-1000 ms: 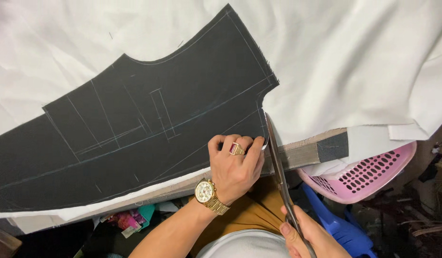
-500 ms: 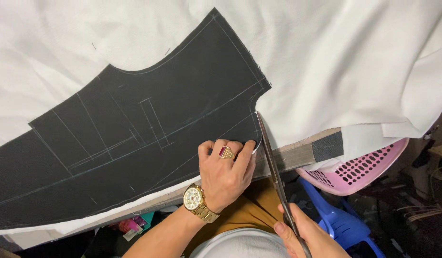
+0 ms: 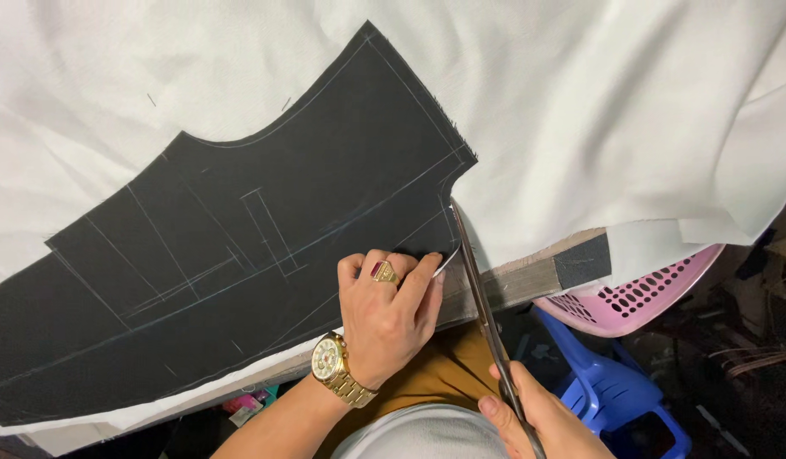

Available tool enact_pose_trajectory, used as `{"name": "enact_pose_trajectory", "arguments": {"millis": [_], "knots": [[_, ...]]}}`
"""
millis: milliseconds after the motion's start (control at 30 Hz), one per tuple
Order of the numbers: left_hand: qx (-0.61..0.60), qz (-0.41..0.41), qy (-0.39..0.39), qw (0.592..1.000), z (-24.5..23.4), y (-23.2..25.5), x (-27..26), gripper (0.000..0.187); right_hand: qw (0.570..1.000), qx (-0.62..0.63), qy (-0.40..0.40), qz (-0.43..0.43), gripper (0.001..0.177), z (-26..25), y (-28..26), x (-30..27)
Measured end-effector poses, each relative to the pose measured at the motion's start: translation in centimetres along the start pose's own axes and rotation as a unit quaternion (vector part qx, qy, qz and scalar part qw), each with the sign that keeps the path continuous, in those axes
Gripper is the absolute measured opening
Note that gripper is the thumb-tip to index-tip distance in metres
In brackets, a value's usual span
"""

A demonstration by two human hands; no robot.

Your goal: The person cuts out pieces of black fabric from a white textile sheet using large shears, following a drawn pattern.

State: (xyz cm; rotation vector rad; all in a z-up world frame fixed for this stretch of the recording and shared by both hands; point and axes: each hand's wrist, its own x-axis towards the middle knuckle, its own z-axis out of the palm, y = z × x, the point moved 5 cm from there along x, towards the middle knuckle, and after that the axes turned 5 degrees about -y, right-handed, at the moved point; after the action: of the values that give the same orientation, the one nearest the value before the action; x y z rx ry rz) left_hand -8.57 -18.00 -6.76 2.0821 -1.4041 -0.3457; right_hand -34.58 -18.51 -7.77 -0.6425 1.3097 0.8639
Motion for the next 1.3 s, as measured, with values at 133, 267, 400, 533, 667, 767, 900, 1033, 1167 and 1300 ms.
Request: {"name": "enact_pose_trajectory", "arguments": {"millis": [133,267,400,533,667,767,900,1033,1167,1300], "knots": [[-0.016,-0.004,-0.010,1.000,-0.4,-0.5,0.2,0.011,0.981,-0.179,0.054,-0.047,0.046,0.8,-0.6,0.4],[-0.027,0.003,-0.019,0.999,-0.8,-1.0,0.6,0.010,0.995,-0.097,0.028,-0.022,0.048,2.3,0.2,0.7],[-0.043,0.006,-0.035,0.998,-1.4,-1.4,1.1,0.009,0.984,-0.174,0.043,0.001,0.063,3.1,-1.6,-0.2],[-0.062,0.013,-0.050,0.997,-2.0,-1.8,1.7,0.008,0.998,-0.040,0.010,-0.042,0.050,4.8,-1.5,0.3],[-0.079,0.012,-0.080,0.994,-2.6,-2.4,2.3,0.009,0.998,-0.046,0.031,-0.015,0.040,6.3,-2.0,0.1],[-0.082,0.020,-0.098,0.992,-3.0,-2.9,2.9,0.010,1.000,0.019,-0.007,-0.021,0.041,7.1,-2.3,0.3],[-0.099,0.033,-0.119,0.987,-3.3,-3.2,3.3,0.012,0.999,-0.044,0.008,-0.007,0.045,7.5,-3.2,-0.2],[-0.107,0.047,-0.127,0.985,-3.3,-3.4,3.6,0.011,0.984,0.175,-0.026,-0.007,0.029,9.6,-1.8,0.9],[-0.130,0.038,-0.155,0.979,-3.3,-3.6,4.0,0.015,0.974,0.220,-0.038,-0.040,0.034,10.8,-0.9,2.4],[-0.151,0.032,-0.172,0.973,-3.6,-4.0,4.5,0.020,0.924,0.372,-0.088,-0.014,0.030,11.9,-1.7,2.2]]}}
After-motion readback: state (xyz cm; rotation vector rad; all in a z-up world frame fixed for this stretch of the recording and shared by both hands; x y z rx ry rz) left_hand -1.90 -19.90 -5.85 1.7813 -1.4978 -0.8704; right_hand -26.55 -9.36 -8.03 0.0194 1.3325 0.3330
